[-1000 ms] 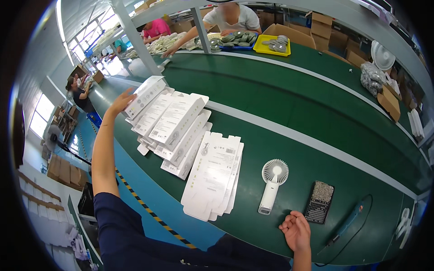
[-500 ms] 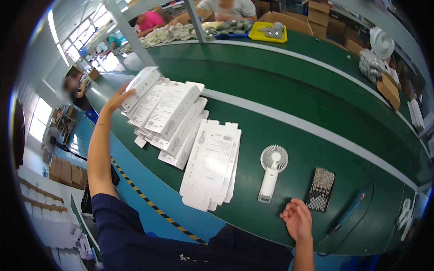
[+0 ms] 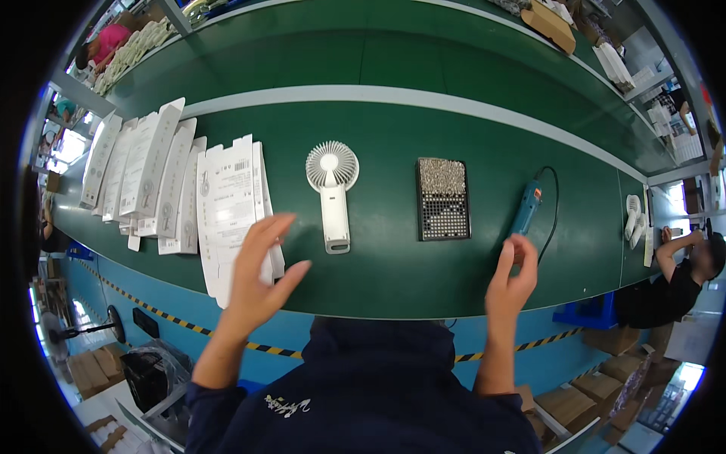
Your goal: Assembling and packing handheld fans on an electronics production line.
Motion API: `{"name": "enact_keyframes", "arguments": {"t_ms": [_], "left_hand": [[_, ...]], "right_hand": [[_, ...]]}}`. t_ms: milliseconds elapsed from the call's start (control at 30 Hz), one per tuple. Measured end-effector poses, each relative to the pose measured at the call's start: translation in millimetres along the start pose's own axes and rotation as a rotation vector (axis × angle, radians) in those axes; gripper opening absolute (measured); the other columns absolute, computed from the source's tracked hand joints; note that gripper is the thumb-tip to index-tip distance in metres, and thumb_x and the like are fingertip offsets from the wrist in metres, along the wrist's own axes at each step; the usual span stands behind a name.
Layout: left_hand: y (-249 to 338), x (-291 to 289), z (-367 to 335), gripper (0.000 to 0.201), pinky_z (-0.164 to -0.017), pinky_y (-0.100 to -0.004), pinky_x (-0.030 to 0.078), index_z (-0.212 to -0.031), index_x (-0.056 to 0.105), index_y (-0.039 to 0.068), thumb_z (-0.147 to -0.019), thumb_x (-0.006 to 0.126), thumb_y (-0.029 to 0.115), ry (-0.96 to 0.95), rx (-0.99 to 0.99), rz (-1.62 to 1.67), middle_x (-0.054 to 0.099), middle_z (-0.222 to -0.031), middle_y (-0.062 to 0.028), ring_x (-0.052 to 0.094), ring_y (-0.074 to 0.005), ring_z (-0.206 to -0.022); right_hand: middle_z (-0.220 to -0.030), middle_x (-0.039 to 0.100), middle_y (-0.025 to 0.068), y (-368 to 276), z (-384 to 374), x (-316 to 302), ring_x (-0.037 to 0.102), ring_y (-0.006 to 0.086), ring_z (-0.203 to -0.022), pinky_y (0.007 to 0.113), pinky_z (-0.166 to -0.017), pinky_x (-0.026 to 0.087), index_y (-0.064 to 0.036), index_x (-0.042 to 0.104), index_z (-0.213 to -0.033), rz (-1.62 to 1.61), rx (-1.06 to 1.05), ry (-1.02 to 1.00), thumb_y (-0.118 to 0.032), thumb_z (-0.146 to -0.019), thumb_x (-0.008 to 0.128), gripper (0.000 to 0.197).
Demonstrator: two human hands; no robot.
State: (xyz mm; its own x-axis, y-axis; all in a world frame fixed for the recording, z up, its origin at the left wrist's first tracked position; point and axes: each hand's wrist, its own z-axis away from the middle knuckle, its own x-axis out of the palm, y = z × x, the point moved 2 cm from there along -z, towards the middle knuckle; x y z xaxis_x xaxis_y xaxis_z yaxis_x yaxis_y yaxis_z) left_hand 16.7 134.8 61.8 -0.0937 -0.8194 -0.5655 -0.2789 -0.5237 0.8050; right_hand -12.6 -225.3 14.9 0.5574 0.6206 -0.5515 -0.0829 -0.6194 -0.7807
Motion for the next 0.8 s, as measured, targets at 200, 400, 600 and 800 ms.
{"name": "enact_keyframes", "arguments": {"t_ms": [200,400,600,800], "left_hand": [[-15.9,68.6,-16.6,0.069,-0.098,-0.0458,0.037,-0.136,0.048,0.014,-0.075,0.077,0.027,0.054,-0.002,-0.259,0.029,-0.142,-0.0242,0.042,-0.0385,-0.115],[-14.4,106.1,-18.0,0.056,-0.087,-0.0399,0.041,-0.127,0.054,0.011,-0.077,0.075,0.024,-0.026,0.030,-0.254,0.030,-0.137,-0.0208,0.050,-0.0273,-0.091],[4.8,119.8,-31.2,0.055,-0.087,-0.0392,0.047,-0.128,0.053,0.006,-0.079,0.073,0.019,-0.217,0.026,-0.132,0.031,-0.140,-0.0217,0.055,-0.0319,-0.094],[7.9,137.0,-48.2,0.054,-0.087,-0.0378,0.044,-0.129,0.054,0.006,-0.078,0.071,0.012,-0.216,0.116,-0.155,0.047,-0.137,-0.0100,0.055,-0.0303,-0.106]], "right_hand": [[-0.121,0.051,0.0201,52.0,-37.2,-9.9,0.058,0.0335,-0.096,0.041,-0.084,0.047,-0.0020,0.041,-0.136,0.478,0.114,-0.152,-0.040,-0.086,0.065,0.067],[-0.103,0.054,0.0082,76.9,-58.5,-49.0,0.048,0.0093,-0.073,0.021,-0.060,0.040,0.0056,0.045,-0.131,-0.702,0.635,-0.315,-0.023,-0.084,0.058,0.056],[-0.101,0.044,-0.0004,31.7,-41.4,-19.9,0.043,0.0112,-0.072,0.027,-0.058,0.038,-0.0139,0.036,-0.134,-1.405,0.259,-0.105,-0.028,-0.096,0.051,0.043],[-0.086,0.050,0.0041,-41.5,-63.2,19.4,0.042,0.0137,-0.044,0.027,-0.038,0.038,-0.0156,0.035,-0.132,-1.385,-0.402,0.057,-0.081,-0.076,0.040,0.086]]}}
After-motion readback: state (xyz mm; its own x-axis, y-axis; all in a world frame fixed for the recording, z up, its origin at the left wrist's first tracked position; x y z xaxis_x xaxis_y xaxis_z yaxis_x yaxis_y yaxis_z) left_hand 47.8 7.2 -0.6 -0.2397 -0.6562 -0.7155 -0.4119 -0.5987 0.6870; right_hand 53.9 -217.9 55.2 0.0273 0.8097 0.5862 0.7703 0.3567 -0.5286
